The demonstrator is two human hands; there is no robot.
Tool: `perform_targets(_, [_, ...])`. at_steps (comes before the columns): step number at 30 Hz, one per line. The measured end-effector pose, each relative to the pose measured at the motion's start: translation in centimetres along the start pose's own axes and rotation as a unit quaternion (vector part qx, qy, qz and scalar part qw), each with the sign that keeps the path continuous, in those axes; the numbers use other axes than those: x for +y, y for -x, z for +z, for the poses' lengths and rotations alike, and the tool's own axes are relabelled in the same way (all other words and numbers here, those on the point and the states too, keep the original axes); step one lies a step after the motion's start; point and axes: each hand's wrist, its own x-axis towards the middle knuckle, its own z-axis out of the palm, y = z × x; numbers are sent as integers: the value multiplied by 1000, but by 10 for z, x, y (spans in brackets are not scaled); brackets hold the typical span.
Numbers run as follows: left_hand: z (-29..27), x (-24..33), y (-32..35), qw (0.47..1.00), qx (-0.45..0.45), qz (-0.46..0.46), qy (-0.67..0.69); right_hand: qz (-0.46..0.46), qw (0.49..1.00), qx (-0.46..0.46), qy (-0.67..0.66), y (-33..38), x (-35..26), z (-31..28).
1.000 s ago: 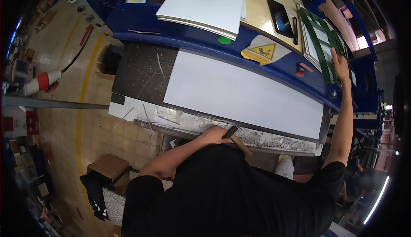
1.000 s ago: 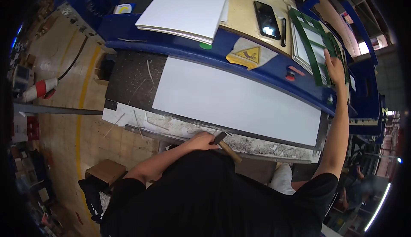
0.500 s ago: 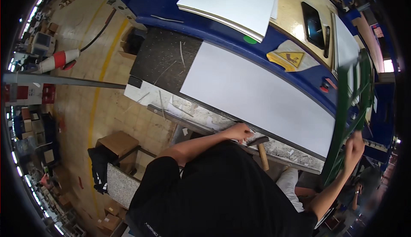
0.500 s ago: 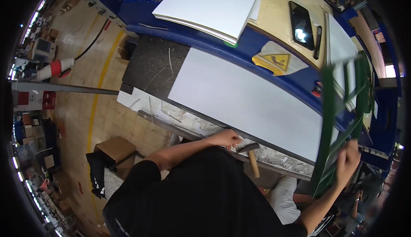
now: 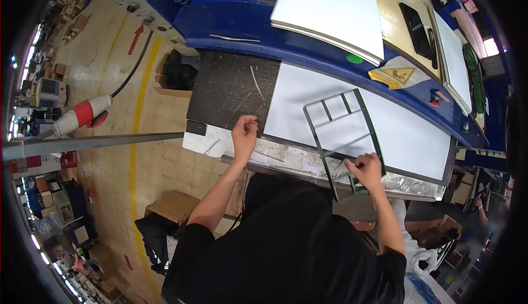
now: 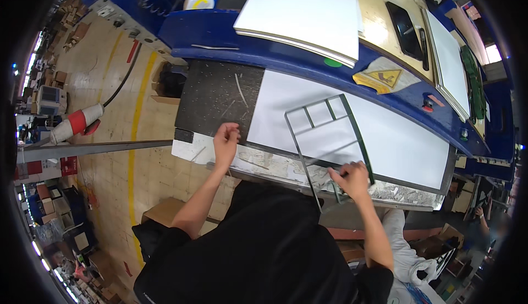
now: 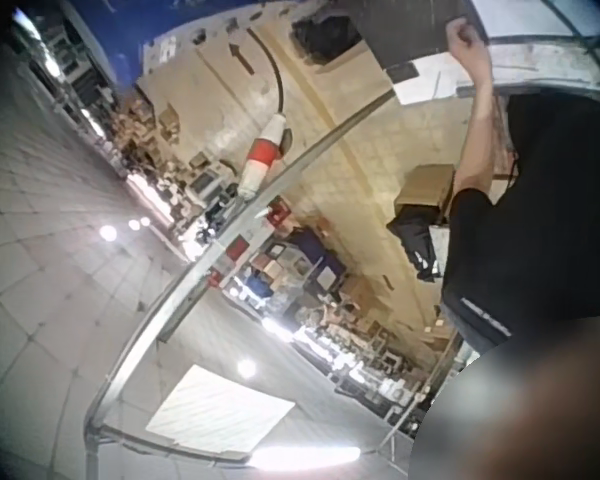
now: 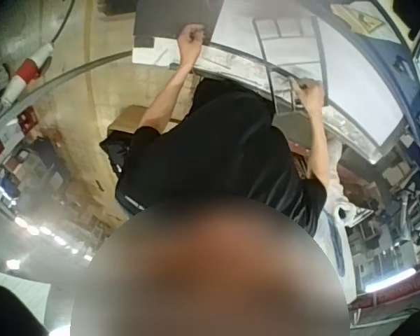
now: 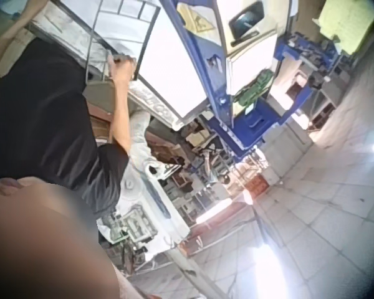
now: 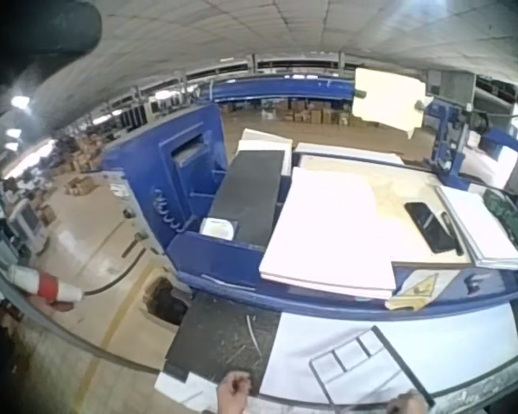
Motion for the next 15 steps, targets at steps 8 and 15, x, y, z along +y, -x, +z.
perform_targets(8, [-37,2,-40,936,-171,213,-221,103,981,163,-14,-122,-87,132])
perform_targets(15, [-26,-33,-28,897,-190,245,-313,28,983,179,22,-133,-99,152])
